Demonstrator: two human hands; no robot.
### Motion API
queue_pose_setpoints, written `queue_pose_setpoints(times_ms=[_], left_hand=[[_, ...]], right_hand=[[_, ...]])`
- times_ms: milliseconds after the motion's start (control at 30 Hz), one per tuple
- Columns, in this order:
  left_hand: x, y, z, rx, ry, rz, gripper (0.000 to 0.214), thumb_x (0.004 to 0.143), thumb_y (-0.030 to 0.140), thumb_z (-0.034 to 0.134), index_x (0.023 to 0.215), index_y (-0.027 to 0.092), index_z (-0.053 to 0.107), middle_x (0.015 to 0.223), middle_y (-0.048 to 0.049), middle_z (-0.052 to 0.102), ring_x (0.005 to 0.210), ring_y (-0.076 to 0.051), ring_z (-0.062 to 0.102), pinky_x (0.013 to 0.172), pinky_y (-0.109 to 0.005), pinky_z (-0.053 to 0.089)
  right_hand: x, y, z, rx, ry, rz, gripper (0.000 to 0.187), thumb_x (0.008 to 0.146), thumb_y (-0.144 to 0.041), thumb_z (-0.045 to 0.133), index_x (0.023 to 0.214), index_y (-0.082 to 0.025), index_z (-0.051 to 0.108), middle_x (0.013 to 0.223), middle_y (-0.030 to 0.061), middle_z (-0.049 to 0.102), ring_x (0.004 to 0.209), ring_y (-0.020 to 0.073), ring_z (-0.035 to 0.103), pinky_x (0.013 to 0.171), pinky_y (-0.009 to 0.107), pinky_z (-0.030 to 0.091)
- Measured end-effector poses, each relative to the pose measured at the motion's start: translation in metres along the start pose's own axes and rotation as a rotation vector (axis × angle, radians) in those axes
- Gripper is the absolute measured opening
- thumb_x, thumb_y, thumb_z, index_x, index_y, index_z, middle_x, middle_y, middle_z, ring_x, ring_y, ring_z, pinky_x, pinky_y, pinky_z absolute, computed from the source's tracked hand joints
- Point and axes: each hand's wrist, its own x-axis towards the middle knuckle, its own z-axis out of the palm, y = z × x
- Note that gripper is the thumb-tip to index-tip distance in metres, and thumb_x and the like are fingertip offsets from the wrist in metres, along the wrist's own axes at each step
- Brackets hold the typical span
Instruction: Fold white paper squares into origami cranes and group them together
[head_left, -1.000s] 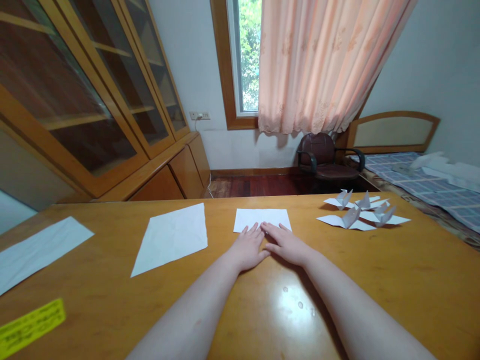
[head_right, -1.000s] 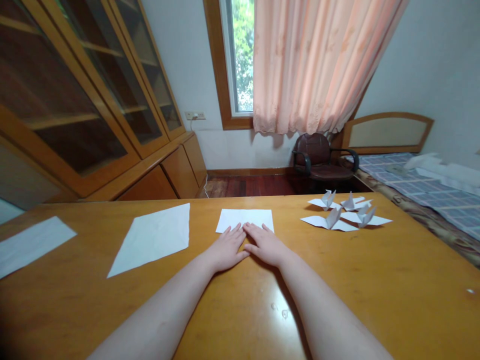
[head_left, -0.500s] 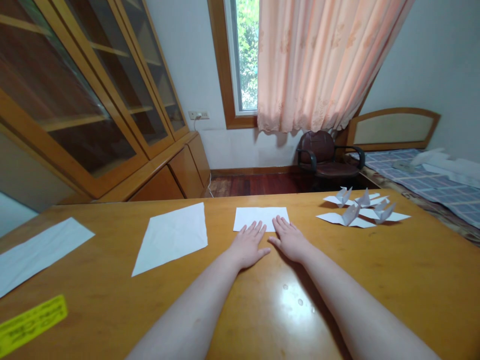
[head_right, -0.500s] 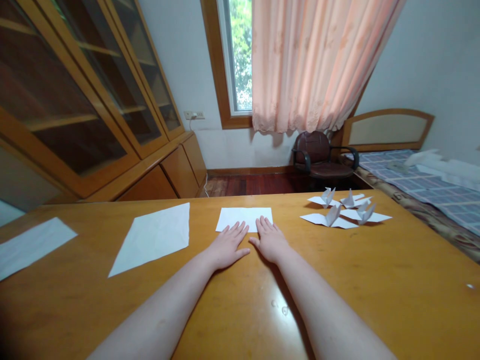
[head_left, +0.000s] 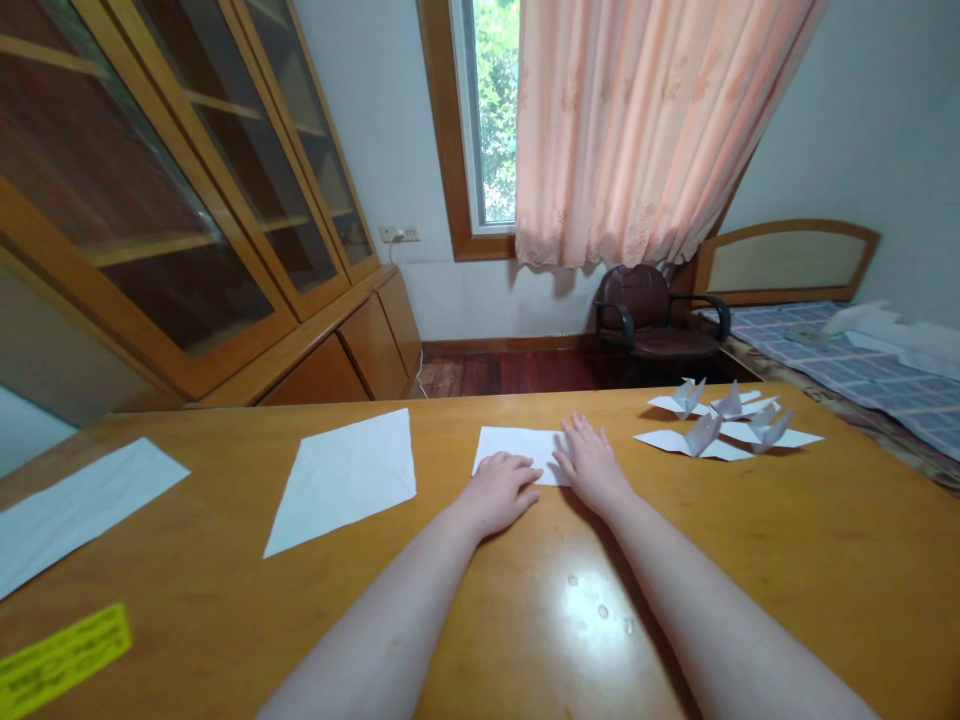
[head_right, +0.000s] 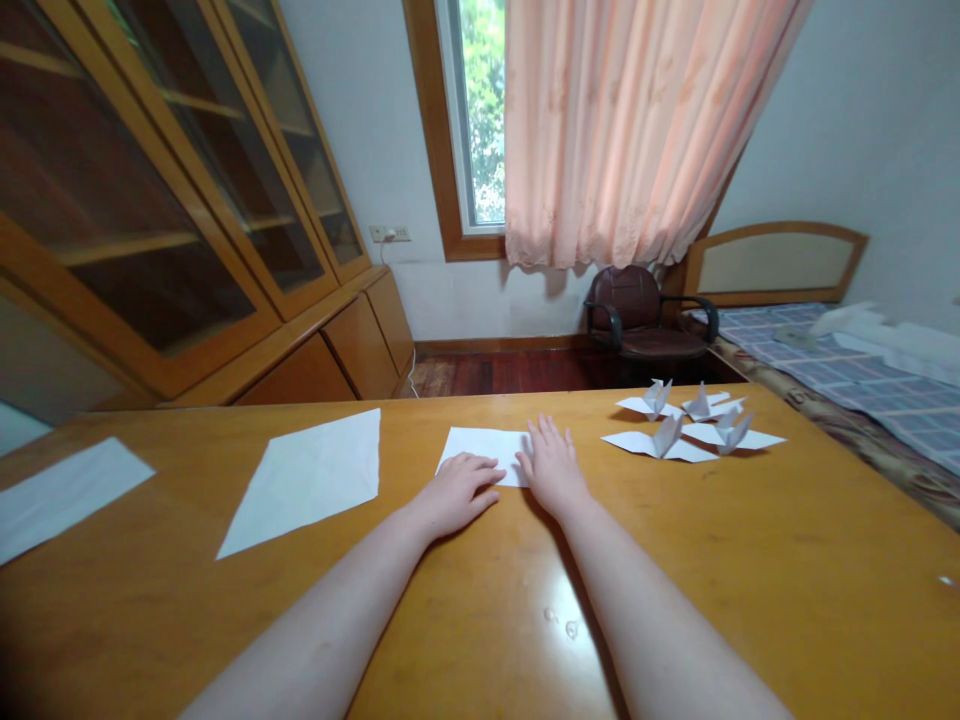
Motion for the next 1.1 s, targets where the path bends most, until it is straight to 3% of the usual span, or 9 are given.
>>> queue_pose_setpoints(times_ms=[67, 167, 267, 333, 467, 633, 833, 1100], left_hand=[[0.001, 0.001, -0.003, -0.014, 0.023, 0.008, 0.028, 0.089, 0.037, 0.042, 0.101, 0.025, 0.065, 0.106, -0.0042, 0.064, 0.100, -0.021, 0.054, 0.091, -0.037, 0.039], [0.003, 0.000, -0.004, -0.013, 0.063, -0.049, 0.030, 0.090, 0.033, 0.040, 0.088, 0.020, 0.067, 0.089, -0.0056, 0.066, 0.090, -0.020, 0.057, 0.087, -0.036, 0.041], [0.004, -0.003, -0.001, -0.012, 0.163, -0.101, 0.029, 0.089, 0.033, 0.043, 0.105, 0.021, 0.063, 0.108, -0.0073, 0.063, 0.102, -0.021, 0.054, 0.093, -0.037, 0.039], [0.004, -0.005, 0.003, 0.000, 0.196, -0.133, 0.037, 0.089, 0.035, 0.044, 0.122, 0.021, 0.053, 0.128, -0.0086, 0.052, 0.118, -0.023, 0.046, 0.101, -0.039, 0.034], [0.003, -0.004, 0.011, 0.037, 0.060, -0.120, 0.055, 0.090, 0.044, 0.038, 0.139, 0.022, 0.031, 0.148, -0.0077, 0.026, 0.137, -0.024, 0.020, 0.111, -0.044, 0.018], [0.002, -0.004, 0.016, 0.019, -0.118, -0.061, 0.063, 0.090, 0.054, 0.028, 0.144, 0.024, 0.015, 0.150, -0.0039, 0.020, 0.139, -0.021, 0.015, 0.112, -0.045, 0.012], [0.003, -0.015, 0.015, 0.125, -0.158, -0.293, 0.059, 0.090, 0.049, 0.027, 0.144, 0.024, 0.020, 0.151, -0.0051, 0.015, 0.139, -0.026, 0.012, 0.111, -0.050, 0.012], [0.001, -0.038, 0.013, 0.163, -0.121, -0.632, 0.062, 0.090, 0.049, 0.020, 0.145, 0.021, 0.014, 0.152, -0.0083, 0.008, 0.139, -0.027, 0.006, 0.110, -0.053, 0.012]], right_hand=[[-0.002, -0.001, 0.001, 0.038, -0.131, -0.169, 0.057, 0.089, -0.040, 0.036, 0.140, -0.015, 0.030, 0.148, 0.0113, 0.026, 0.137, 0.0228, 0.019, 0.110, 0.046, 0.013], [-0.006, -0.003, 0.003, 0.044, -0.213, -0.224, 0.057, 0.089, -0.042, 0.034, 0.139, -0.016, 0.031, 0.148, 0.0120, 0.026, 0.137, 0.0255, 0.020, 0.109, 0.050, 0.013], [-0.009, -0.008, 0.002, 0.030, -0.236, -0.230, 0.061, 0.089, -0.045, 0.034, 0.141, -0.013, 0.028, 0.148, 0.0148, 0.022, 0.137, 0.0270, 0.017, 0.109, 0.051, 0.011], [-0.011, -0.013, 0.002, 0.031, -0.247, -0.257, 0.062, 0.089, -0.046, 0.033, 0.142, -0.014, 0.026, 0.149, 0.0145, 0.022, 0.138, 0.0265, 0.016, 0.109, 0.051, 0.011], [-0.014, -0.020, 0.002, 0.037, -0.264, -0.281, 0.065, 0.090, -0.048, 0.030, 0.143, -0.012, 0.023, 0.149, 0.0145, 0.020, 0.138, 0.0249, 0.014, 0.110, 0.050, 0.012], [-0.015, -0.020, 0.004, 0.029, -0.278, -0.272, 0.063, 0.089, -0.043, 0.033, 0.143, -0.013, 0.023, 0.150, 0.0123, 0.018, 0.139, 0.0238, 0.012, 0.111, 0.048, 0.010], [-0.015, -0.018, 0.005, 0.038, -0.288, -0.229, 0.069, 0.088, -0.051, 0.029, 0.143, -0.011, 0.020, 0.150, 0.0138, 0.014, 0.139, 0.0236, 0.009, 0.111, 0.047, 0.008], [-0.016, -0.021, 0.001, 0.022, -0.314, -0.157, 0.072, 0.087, -0.054, 0.028, 0.144, -0.011, 0.016, 0.151, 0.0127, 0.010, 0.140, 0.0234, 0.007, 0.111, 0.048, 0.004]])
